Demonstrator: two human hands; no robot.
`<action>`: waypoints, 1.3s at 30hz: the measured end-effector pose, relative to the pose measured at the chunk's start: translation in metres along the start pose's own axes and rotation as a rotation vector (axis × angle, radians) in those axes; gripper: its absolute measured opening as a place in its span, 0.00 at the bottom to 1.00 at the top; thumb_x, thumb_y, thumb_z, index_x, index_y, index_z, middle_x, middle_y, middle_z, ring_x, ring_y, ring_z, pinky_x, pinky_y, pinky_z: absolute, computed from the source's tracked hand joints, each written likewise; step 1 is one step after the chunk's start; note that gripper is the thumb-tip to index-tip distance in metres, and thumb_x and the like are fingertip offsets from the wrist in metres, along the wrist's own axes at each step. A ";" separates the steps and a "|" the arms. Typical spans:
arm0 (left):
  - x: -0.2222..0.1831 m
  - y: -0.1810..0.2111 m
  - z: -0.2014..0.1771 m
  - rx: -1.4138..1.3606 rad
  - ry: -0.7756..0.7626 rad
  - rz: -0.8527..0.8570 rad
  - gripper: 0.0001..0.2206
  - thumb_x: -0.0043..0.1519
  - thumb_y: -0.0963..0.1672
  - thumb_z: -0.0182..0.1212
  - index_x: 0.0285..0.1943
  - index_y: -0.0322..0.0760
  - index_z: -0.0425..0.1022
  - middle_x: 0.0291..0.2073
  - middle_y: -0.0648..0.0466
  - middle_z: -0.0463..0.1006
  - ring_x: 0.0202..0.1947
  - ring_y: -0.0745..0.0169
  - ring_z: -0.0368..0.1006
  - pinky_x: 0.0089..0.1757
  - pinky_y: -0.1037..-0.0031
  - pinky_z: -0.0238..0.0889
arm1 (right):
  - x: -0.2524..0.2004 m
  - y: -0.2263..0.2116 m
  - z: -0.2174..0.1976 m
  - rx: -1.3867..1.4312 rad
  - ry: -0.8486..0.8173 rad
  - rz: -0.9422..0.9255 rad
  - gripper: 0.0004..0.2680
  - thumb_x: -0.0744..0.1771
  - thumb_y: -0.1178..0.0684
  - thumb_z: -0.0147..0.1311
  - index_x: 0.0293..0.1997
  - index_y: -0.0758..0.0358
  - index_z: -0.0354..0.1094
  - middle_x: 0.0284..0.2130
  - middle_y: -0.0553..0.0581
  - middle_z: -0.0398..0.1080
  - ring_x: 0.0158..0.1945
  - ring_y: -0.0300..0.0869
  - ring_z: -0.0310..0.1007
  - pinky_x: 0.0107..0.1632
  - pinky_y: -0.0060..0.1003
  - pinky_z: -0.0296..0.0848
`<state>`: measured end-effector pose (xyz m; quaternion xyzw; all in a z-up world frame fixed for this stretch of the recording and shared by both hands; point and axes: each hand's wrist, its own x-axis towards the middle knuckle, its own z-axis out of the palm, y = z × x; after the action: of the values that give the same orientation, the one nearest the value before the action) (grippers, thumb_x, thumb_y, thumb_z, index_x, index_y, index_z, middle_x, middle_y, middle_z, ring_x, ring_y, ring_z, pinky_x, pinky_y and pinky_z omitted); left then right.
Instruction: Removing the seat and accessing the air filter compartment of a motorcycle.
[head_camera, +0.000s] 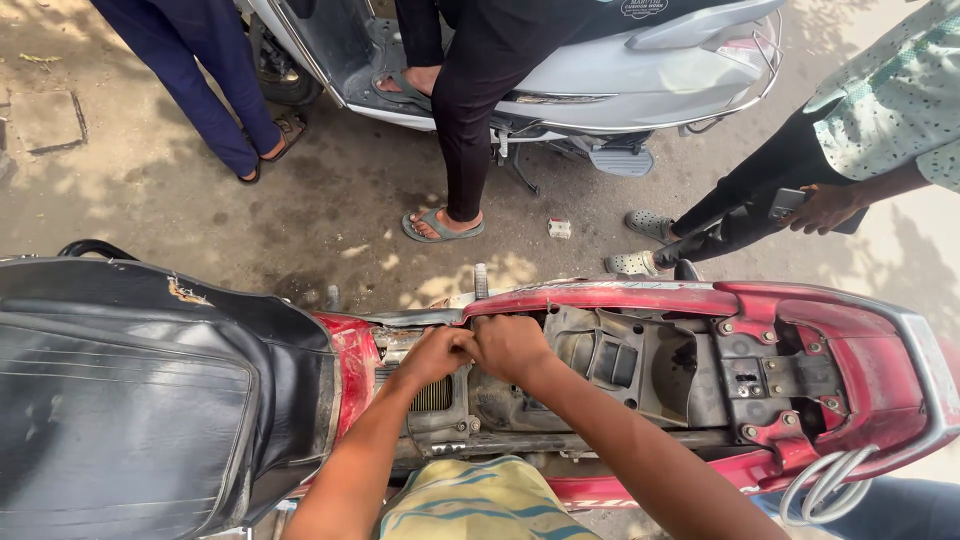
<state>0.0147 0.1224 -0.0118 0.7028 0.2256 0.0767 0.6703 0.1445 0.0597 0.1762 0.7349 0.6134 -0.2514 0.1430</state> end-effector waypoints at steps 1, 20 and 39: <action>-0.003 0.017 -0.002 -0.002 -0.001 -0.001 0.09 0.58 0.36 0.62 0.47 0.34 0.80 0.37 0.54 0.85 0.40 0.72 0.77 0.43 0.72 0.69 | 0.017 0.011 0.025 0.000 -0.002 0.000 0.16 0.72 0.38 0.47 0.47 0.63 0.71 0.39 0.65 0.77 0.44 0.55 0.79 0.47 0.48 0.76; 0.003 0.001 -0.005 0.028 -0.003 0.040 0.07 0.54 0.37 0.64 0.40 0.35 0.81 0.32 0.54 0.84 0.33 0.70 0.77 0.40 0.73 0.70 | 0.042 0.031 0.082 -0.018 0.077 -0.025 0.12 0.68 0.44 0.52 0.45 0.61 0.72 0.39 0.62 0.78 0.42 0.52 0.81 0.40 0.47 0.78; 0.010 0.024 0.000 0.168 0.022 -0.092 0.10 0.54 0.42 0.70 0.43 0.37 0.80 0.36 0.48 0.85 0.37 0.58 0.82 0.42 0.67 0.71 | 0.021 0.037 0.054 -0.404 0.339 -0.447 0.09 0.63 0.47 0.57 0.43 0.56 0.75 0.34 0.56 0.78 0.44 0.52 0.78 0.47 0.48 0.76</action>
<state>0.0283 0.1265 0.0094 0.7447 0.2705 0.0345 0.6092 0.1725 0.0416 0.1157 0.5705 0.8116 -0.0245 0.1231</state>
